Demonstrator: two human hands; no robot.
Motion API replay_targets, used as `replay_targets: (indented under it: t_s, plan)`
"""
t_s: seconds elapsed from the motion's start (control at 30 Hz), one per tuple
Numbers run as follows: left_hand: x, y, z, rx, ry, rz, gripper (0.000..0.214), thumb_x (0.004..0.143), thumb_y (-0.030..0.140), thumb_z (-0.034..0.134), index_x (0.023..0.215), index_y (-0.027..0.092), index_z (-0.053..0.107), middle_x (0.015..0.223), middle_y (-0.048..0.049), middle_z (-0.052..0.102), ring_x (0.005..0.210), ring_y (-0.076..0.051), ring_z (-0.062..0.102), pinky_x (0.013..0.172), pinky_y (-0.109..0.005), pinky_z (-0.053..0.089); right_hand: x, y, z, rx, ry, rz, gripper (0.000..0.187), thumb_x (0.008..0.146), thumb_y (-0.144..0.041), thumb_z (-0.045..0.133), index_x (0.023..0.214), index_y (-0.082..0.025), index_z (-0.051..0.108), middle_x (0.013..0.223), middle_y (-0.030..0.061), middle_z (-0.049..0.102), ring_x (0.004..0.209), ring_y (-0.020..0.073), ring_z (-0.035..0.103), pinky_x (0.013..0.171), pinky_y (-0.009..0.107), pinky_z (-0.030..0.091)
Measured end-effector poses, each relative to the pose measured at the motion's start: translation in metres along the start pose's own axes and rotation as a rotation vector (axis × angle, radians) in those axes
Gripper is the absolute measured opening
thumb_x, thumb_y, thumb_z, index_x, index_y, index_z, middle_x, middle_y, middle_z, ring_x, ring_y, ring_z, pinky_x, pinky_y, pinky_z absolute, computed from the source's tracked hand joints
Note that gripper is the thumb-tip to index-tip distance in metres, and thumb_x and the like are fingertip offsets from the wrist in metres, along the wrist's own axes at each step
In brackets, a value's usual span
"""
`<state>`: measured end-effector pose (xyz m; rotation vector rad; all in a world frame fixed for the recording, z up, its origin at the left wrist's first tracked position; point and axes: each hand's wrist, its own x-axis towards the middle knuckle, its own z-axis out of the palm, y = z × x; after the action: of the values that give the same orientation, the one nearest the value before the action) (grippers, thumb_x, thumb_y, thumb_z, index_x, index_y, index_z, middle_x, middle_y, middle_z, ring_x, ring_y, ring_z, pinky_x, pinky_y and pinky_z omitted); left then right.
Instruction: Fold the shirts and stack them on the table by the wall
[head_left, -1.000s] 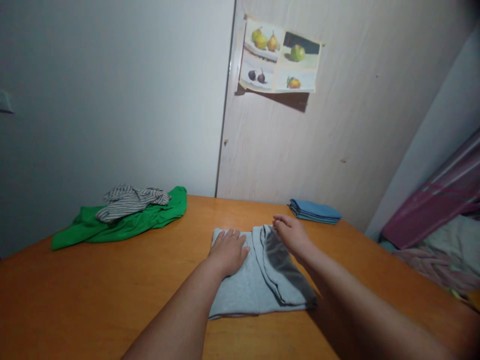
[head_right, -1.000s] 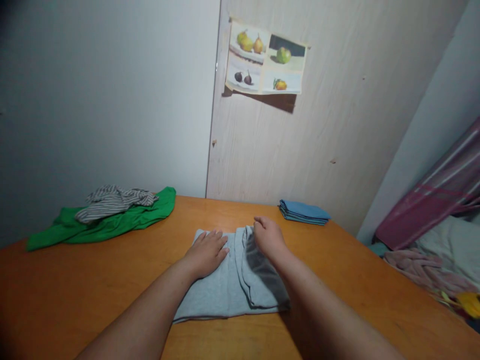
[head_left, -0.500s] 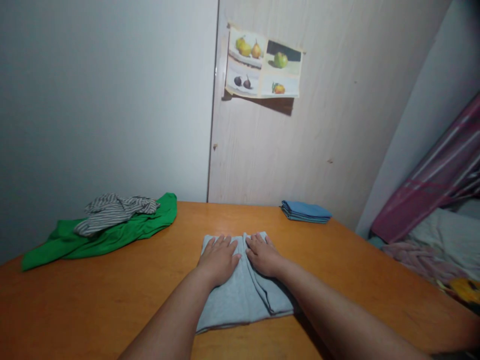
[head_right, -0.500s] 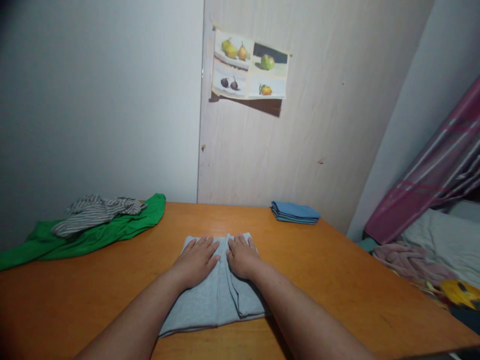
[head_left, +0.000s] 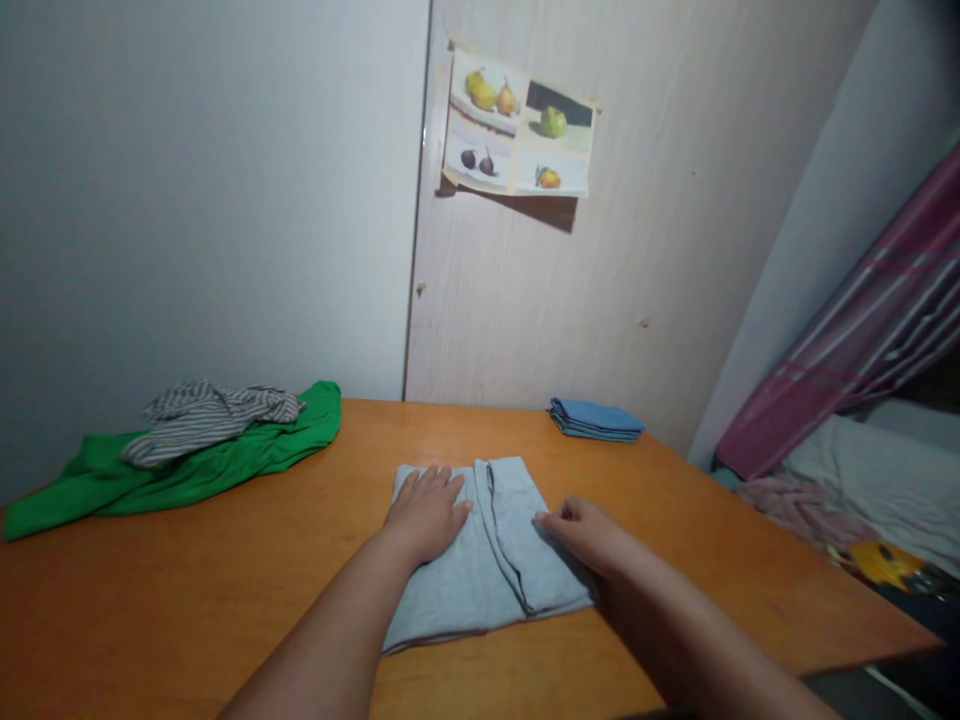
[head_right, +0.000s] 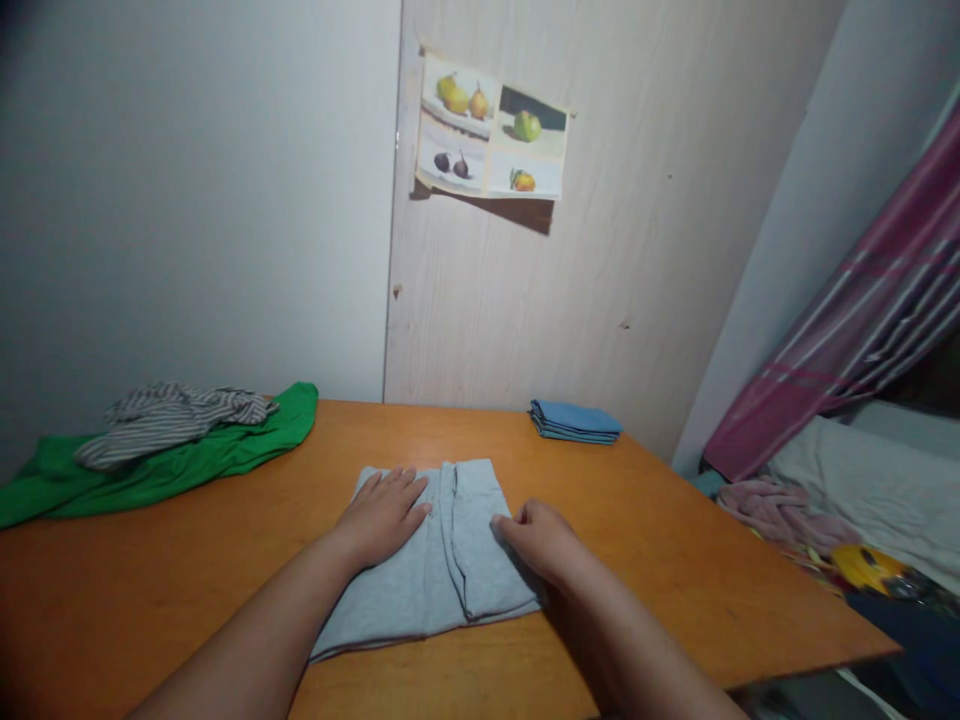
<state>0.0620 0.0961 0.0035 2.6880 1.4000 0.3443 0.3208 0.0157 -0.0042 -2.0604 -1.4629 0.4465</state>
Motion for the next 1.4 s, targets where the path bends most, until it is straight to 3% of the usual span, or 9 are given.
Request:
replay_targets:
  t_s: [0.23, 0.4, 0.53, 0.67, 0.83, 0.93, 1.1, 1.27, 1.4]
  plan:
    - [0.001, -0.002, 0.003, -0.062, 0.032, -0.007, 0.061, 0.098, 0.047, 0.041, 0.149, 0.015, 0.050, 0.159, -0.0187, 0.041, 0.150, -0.035, 0.033, 0.123, -0.055, 0.019, -0.036, -0.017, -0.006, 0.479, -0.302, 0.110, 0.034, 0.075, -0.041, 0.070, 0.096, -0.015, 0.066, 0.088, 0.0085, 0.073, 0.072, 0.0190, 0.066, 0.059, 0.027, 0.045]
    - [0.004, -0.006, 0.004, -0.317, 0.148, -0.017, 0.046, 0.094, 0.042, 0.049, 0.132, 0.021, 0.065, 0.147, -0.0144, 0.057, 0.143, -0.034, 0.044, 0.121, -0.058, 0.016, -0.048, -0.024, -0.009, 0.569, -0.231, -0.033, 0.048, 0.068, -0.029, 0.068, 0.114, -0.015, 0.063, 0.102, 0.0102, 0.074, 0.086, 0.0237, 0.069, 0.072, 0.032, 0.052]
    - [0.011, -0.007, 0.004, -0.624, 0.218, -0.043, 0.032, 0.093, 0.041, 0.050, 0.104, 0.024, 0.075, 0.126, -0.0098, 0.073, 0.126, -0.031, 0.059, 0.121, -0.055, 0.017, -0.053, -0.042, -0.011, 0.401, 0.015, -0.222, 0.056, 0.068, -0.027, 0.063, 0.123, -0.016, 0.058, 0.114, 0.0122, 0.071, 0.100, 0.0278, 0.067, 0.086, 0.038, 0.053]
    - [0.016, -0.009, 0.001, -0.813, 0.263, -0.112, 0.059, 0.100, 0.057, 0.029, 0.119, 0.020, 0.070, 0.133, -0.0144, 0.068, 0.128, -0.027, 0.059, 0.115, -0.043, 0.036, -0.065, -0.082, -0.005, 0.119, 0.235, -0.531, 0.058, 0.077, -0.019, 0.057, 0.135, -0.020, 0.051, 0.124, 0.0120, 0.066, 0.109, 0.0264, 0.063, 0.094, 0.041, 0.050]
    - [0.015, -0.025, -0.014, -1.650, 0.231, -0.356, 0.084, 0.094, 0.075, 0.025, 0.146, 0.013, 0.048, 0.149, -0.0212, 0.054, 0.138, -0.028, 0.052, 0.110, -0.041, 0.044, -0.096, -0.138, 0.035, -0.116, 0.119, -0.885, 0.058, 0.081, -0.008, 0.052, 0.138, -0.019, 0.047, 0.115, 0.0109, 0.068, 0.100, 0.0241, 0.061, 0.085, 0.037, 0.048]
    - [0.012, -0.042, -0.021, -1.875, 0.231, -0.396, 0.085, 0.092, 0.077, 0.029, 0.143, 0.012, 0.048, 0.149, -0.0230, 0.052, 0.137, -0.028, 0.053, 0.111, -0.041, 0.045, -0.111, -0.151, 0.071, -0.313, -0.006, -0.993, 0.038, 0.080, -0.011, 0.061, 0.116, -0.019, 0.057, 0.098, 0.0076, 0.070, 0.086, 0.0243, 0.059, 0.074, 0.036, 0.044]
    - [0.013, -0.063, -0.017, -1.742, 0.377, -0.485, 0.064, 0.091, 0.066, 0.052, 0.124, 0.011, 0.059, 0.136, -0.0248, 0.060, 0.122, -0.026, 0.064, 0.102, -0.036, 0.051, -0.116, -0.139, 0.099, -0.382, -0.016, -1.094, 0.010, 0.086, -0.013, 0.060, 0.093, -0.020, 0.059, 0.093, 0.0060, 0.069, 0.085, 0.0226, 0.058, 0.073, 0.035, 0.040]
    - [0.017, -0.063, -0.008, -1.477, 0.471, -0.464, 0.058, 0.082, 0.062, 0.067, 0.112, 0.013, 0.065, 0.120, -0.0158, 0.069, 0.109, -0.024, 0.066, 0.093, -0.035, 0.052, -0.118, -0.129, 0.092, -0.263, -0.073, -1.119, 0.017, 0.087, -0.012, 0.056, 0.101, -0.020, 0.058, 0.100, 0.0059, 0.068, 0.092, 0.0222, 0.057, 0.079, 0.034, 0.041]
    - [0.015, -0.053, -0.003, -1.258, 0.410, -0.324, 0.044, 0.077, 0.052, 0.072, 0.101, 0.015, 0.072, 0.101, -0.0076, 0.075, 0.097, -0.023, 0.067, 0.086, -0.032, 0.051, -0.122, -0.126, 0.088, -0.190, -0.055, -1.011, 0.042, 0.077, -0.009, 0.055, 0.117, -0.021, 0.056, 0.113, 0.0073, 0.065, 0.099, 0.0245, 0.054, 0.084, 0.036, 0.041]
